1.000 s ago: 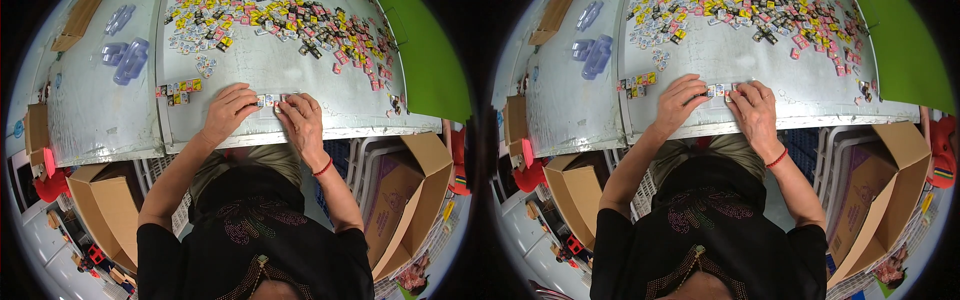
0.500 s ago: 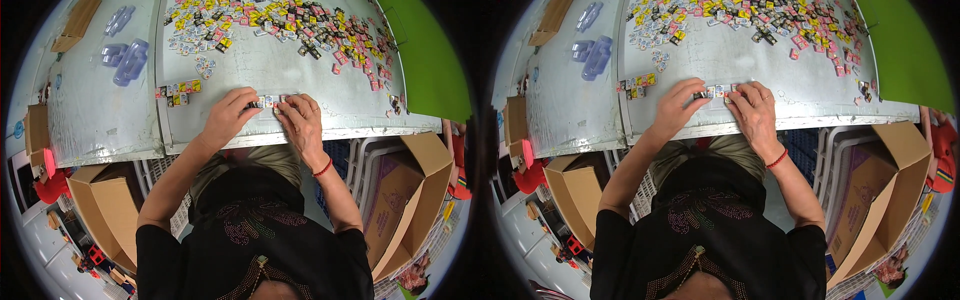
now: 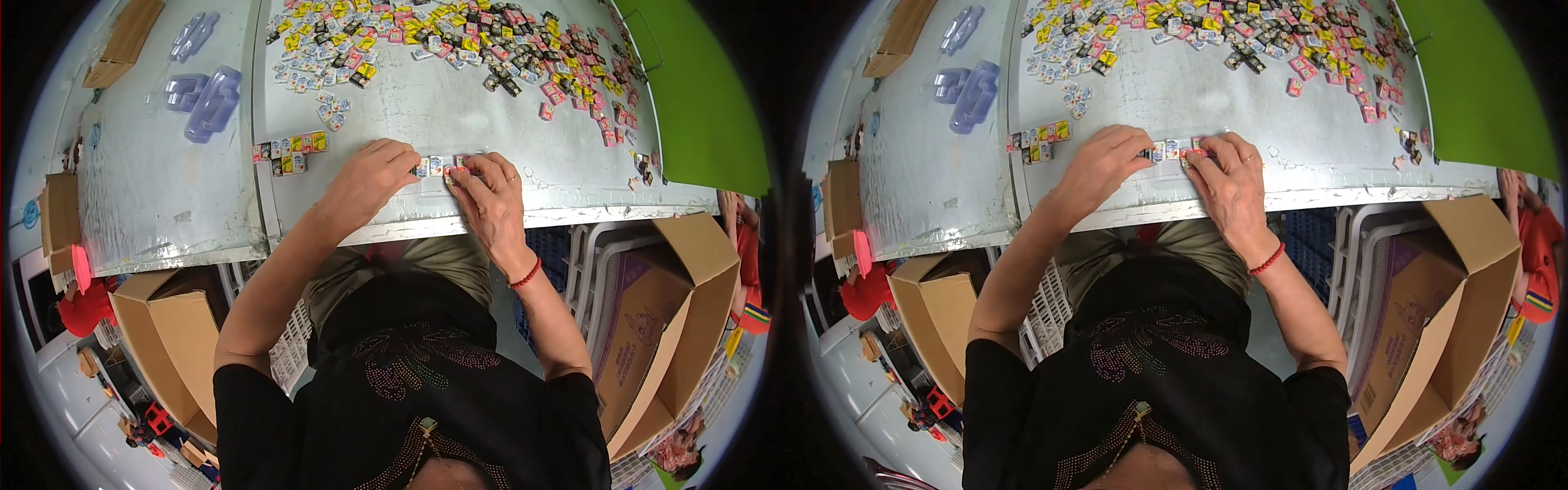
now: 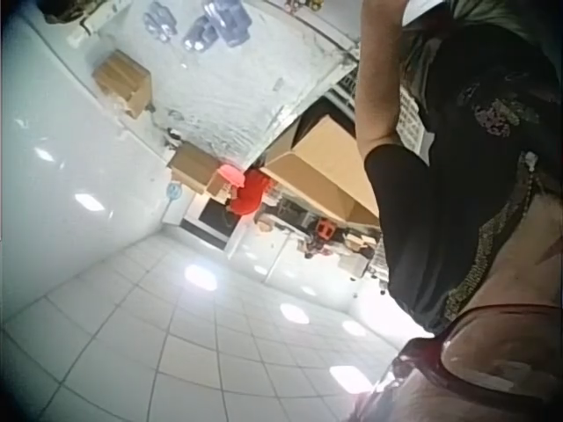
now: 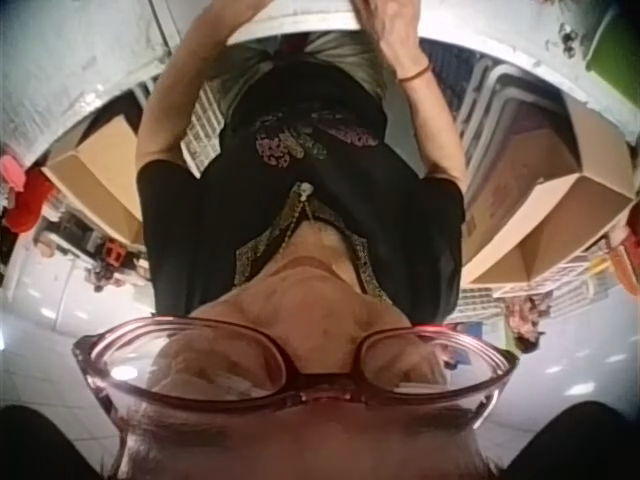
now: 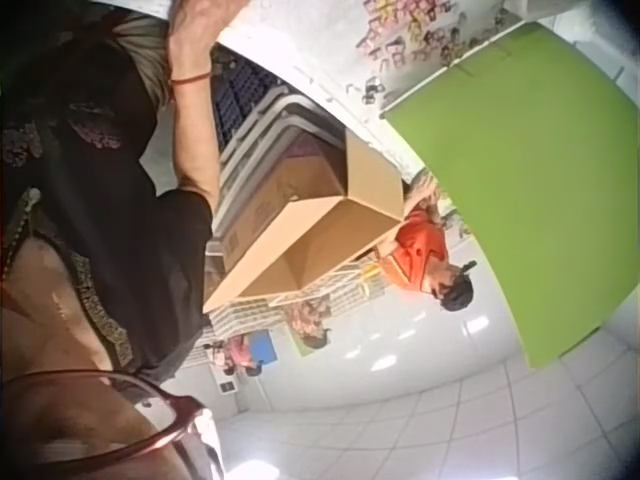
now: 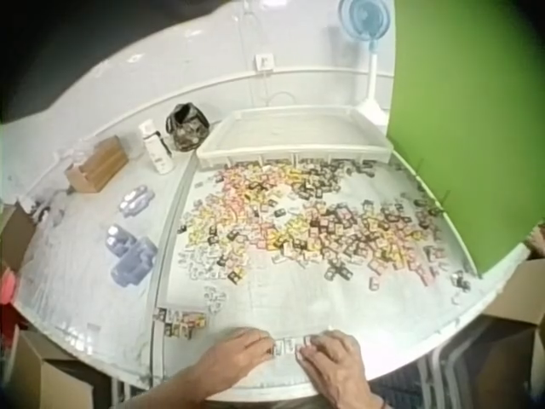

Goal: The recorder sorts small colorful items into plastic trays and then packs the completed trays into a large cardboard box.

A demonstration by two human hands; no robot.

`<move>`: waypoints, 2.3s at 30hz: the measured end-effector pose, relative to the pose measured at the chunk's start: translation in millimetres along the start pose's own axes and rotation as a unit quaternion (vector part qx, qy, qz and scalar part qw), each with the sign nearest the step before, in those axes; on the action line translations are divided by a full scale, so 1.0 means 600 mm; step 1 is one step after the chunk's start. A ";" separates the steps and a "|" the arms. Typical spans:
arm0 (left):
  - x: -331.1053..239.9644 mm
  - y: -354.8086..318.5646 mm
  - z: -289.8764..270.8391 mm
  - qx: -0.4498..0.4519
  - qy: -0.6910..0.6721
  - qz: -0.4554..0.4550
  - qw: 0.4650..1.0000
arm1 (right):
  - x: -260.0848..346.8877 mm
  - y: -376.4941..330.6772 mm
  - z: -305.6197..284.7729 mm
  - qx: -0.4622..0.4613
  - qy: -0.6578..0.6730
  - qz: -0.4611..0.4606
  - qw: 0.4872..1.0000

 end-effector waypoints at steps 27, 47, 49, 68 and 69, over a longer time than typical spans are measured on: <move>0.023 -0.017 0.009 -0.160 -0.023 0.021 0.987 | 0.008 0.002 -0.010 -0.012 -0.024 0.005 1.000; 0.005 -0.042 0.011 -0.207 0.054 0.016 0.977 | 0.014 -0.002 -0.003 -0.049 -0.072 -0.006 0.996; 0.014 -0.044 0.012 -0.203 0.028 0.014 0.979 | 0.015 0.003 -0.004 -0.032 -0.067 -0.006 0.997; 0.053 -0.043 0.022 -0.130 -0.078 -0.036 0.988 | 0.065 0.054 0.053 0.083 -0.013 -0.132 0.988; 0.052 -0.043 0.020 -0.129 -0.078 -0.035 0.988 | 0.064 0.059 0.051 0.083 -0.014 -0.130 0.988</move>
Point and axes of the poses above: each hand's wrist, its own y-axis towards the middle knuckle, its own z-axis out of the palm, x = y × z, the point moved 10 cm from there along y, towards the middle knuckle, and after that the axes turned 14 degrees about x, right-handed, at the moved point
